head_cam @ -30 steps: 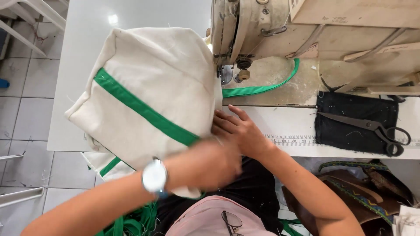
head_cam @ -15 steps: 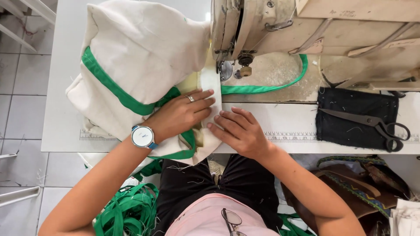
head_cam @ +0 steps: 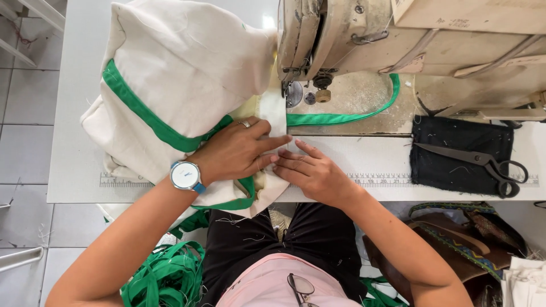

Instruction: Finishing a canvas bag by positioning it under a sewing machine and trimming excess straps with scissors.

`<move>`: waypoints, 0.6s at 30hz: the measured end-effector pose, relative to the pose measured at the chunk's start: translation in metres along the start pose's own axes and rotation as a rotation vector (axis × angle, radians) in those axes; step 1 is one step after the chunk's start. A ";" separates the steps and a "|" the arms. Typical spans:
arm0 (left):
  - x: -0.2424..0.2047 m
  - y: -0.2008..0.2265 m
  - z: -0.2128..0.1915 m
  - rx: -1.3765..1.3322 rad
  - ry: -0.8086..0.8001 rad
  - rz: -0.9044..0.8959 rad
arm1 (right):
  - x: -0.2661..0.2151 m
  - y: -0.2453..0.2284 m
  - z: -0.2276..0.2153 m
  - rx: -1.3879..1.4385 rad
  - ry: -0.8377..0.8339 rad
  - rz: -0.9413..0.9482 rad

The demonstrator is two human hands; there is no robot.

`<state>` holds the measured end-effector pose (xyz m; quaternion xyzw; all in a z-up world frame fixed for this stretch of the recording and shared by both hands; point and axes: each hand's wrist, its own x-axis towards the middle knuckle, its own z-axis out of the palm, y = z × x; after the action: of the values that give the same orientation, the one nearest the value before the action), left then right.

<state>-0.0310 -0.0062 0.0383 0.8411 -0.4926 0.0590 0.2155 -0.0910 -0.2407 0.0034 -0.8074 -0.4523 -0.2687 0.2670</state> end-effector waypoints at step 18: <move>0.018 -0.061 0.035 -0.124 0.055 -0.052 | 0.013 0.044 -0.002 0.007 -0.146 0.004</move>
<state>0.0269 -0.0098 -0.0061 0.8367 -0.4670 0.0459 0.2823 -0.0469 -0.2546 0.0050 -0.8247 -0.4701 -0.2070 0.2367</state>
